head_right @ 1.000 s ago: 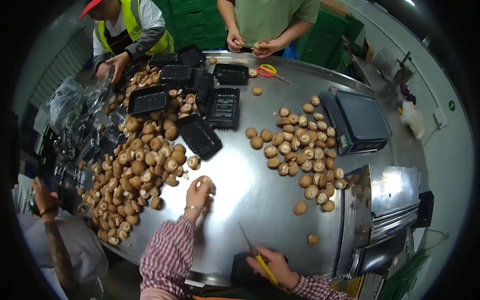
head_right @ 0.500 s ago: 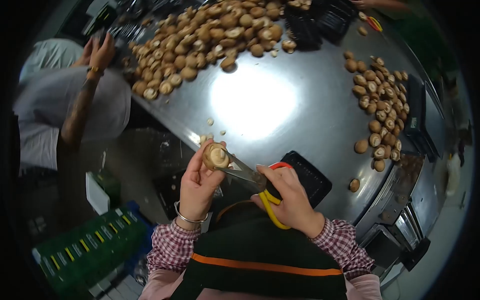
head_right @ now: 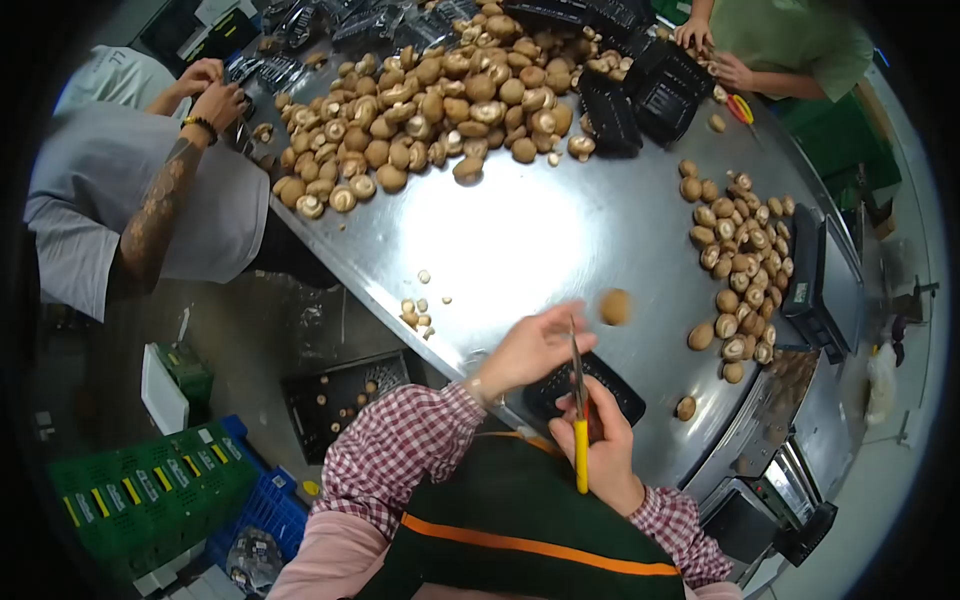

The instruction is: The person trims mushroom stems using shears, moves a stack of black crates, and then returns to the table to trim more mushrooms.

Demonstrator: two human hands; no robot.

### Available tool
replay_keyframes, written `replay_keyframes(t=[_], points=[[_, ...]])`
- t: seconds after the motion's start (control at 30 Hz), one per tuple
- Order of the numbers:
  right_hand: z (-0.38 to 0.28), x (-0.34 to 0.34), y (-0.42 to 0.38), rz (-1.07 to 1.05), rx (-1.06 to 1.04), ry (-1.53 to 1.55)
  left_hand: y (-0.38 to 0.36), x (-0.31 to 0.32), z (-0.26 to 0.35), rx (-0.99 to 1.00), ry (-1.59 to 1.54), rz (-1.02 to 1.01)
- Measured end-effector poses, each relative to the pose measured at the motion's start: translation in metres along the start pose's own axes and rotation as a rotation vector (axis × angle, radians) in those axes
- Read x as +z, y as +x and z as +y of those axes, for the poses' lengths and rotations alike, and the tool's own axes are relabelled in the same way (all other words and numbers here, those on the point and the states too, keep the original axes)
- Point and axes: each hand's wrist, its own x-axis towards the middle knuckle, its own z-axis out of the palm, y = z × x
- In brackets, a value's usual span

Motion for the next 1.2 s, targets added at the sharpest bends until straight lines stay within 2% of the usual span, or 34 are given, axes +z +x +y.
replay_keyframes(t=[0.03, 0.07, 0.13, 0.17, 0.2, 0.23, 0.3, 0.37, 0.43, 0.47, 0.6, 0.73, 0.8, 1.03, 1.2], points=[[-0.002, -0.004, 0.0, 0.027, -0.011, -0.031, 0.01, 0.002, 0.012, -0.064, 0.107, -0.116], [-0.001, -0.008, 0.001, 0.026, -0.018, -0.037, 0.016, -0.01, 0.024, -0.015, 0.269, -0.1], [0.002, -0.011, 0.001, 0.113, 0.049, -0.021, 0.041, -0.051, 0.01, 0.069, 0.469, 0.196], [0.004, -0.01, 0.001, 0.126, 0.043, -0.015, 0.069, -0.083, -0.018, 0.129, 0.508, 0.379], [0.006, -0.01, 0.002, 0.147, 0.071, 0.004, 0.084, -0.106, -0.011, 0.213, 0.82, 0.604], [0.007, -0.008, 0.005, 0.166, 0.097, 0.02, 0.102, -0.125, -0.002, 0.229, 0.836, 0.733], [0.011, -0.005, 0.013, 0.136, 0.142, 0.06, 0.137, -0.157, -0.004, 0.293, 1.036, 0.762], [0.004, 0.001, 0.024, 0.083, 0.192, 0.054, 0.164, -0.18, -0.012, 0.252, 1.054, 0.672], [0.006, 0.0, 0.033, 0.036, 0.129, -0.129, 0.165, -0.182, -0.005, 0.138, 0.071, 0.661], [0.007, -0.002, 0.037, 0.018, 0.116, -0.144, 0.15, -0.184, 0.011, -0.042, -0.233, 0.583], [0.014, 0.002, 0.047, 0.022, 0.155, 0.032, 0.058, -0.155, 0.055, -0.05, -0.846, 0.245], [0.009, 0.007, 0.061, -0.061, 0.021, -0.144, -0.001, -0.126, 0.081, 0.013, -0.755, 0.173], [-0.001, 0.014, 0.056, -0.104, -0.038, -0.168, -0.033, -0.109, 0.09, 0.055, -1.059, 0.016], [-0.006, 0.02, 0.041, -0.107, -0.165, -0.214, -0.071, -0.088, 0.099, 0.067, -1.008, 0.012], [-0.008, 0.018, 0.035, -0.113, -0.165, -0.24, -0.078, -0.082, 0.096, 0.079, -0.954, -0.013]])
